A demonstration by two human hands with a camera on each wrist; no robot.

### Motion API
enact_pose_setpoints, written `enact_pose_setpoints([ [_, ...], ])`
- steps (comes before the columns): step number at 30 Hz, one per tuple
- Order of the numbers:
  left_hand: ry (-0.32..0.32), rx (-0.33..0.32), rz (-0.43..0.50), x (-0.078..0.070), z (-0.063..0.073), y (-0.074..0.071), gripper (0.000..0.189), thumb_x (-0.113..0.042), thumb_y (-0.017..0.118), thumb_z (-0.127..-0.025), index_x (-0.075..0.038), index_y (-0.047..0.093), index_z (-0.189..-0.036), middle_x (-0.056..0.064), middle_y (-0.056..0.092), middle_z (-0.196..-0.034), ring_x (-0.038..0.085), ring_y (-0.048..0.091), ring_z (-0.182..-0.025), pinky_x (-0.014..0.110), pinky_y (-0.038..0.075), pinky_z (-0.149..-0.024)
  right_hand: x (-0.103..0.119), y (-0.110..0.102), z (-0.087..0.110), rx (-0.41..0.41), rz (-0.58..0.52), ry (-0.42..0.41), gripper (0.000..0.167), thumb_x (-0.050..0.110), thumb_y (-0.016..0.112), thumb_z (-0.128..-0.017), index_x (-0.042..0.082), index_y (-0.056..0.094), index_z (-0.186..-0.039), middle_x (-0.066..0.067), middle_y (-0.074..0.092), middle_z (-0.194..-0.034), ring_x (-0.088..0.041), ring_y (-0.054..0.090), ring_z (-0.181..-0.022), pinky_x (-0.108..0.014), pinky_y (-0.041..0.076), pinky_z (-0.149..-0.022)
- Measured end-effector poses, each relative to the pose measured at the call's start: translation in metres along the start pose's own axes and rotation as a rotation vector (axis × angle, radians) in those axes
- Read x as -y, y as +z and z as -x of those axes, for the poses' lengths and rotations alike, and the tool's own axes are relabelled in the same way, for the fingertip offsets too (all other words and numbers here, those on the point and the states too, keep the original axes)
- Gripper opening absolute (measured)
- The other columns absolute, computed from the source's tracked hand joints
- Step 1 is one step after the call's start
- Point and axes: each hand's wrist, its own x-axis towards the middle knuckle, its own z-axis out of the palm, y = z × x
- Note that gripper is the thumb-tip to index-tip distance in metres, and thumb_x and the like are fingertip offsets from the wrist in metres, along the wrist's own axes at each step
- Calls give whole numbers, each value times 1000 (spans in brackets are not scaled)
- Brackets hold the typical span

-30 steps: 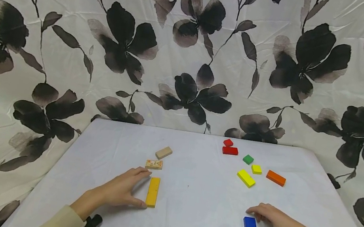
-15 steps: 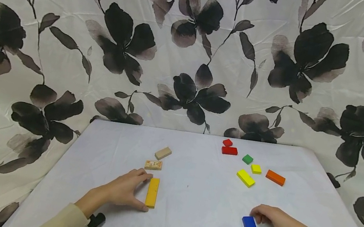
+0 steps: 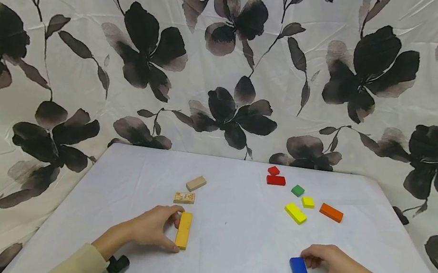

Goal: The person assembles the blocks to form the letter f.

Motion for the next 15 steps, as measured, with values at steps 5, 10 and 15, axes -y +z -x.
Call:
enact_pose_setpoints([
  [5, 32, -8, 33, 0, 1, 1, 94, -40, 95, -70, 0, 49, -142, -11, 62, -100, 15, 55, -95, 32, 45, -89, 3, 2, -2, -10, 2, -14, 58, 39, 90, -78, 11, 67, -123, 13, 67, -105, -6, 60, -92, -24, 54, -82],
  [10, 33, -8, 51, -1, -1, 3, 95, -40, 95, -70, 0, 49, -143, -11, 62, -100, 14, 56, -95, 31, 46, -87, 6, 3, -5, -21, 18, -4, 60, 40, 90, -77, 11, 68, -124, 14, 68, -104, -6, 60, -92, -24, 54, -82],
  [15, 31, -1, 50, -3, -5, 5, 96, -42, 95, -70, -1, 49, -144, -12, 61, -101, 13, 55, -95, 29, 47, -85, 10, 3, -8, -27, 30, -1, 61, 41, 90, -77, 9, 68, -124, 15, 67, -103, -6, 60, -91, -23, 54, -81],
])
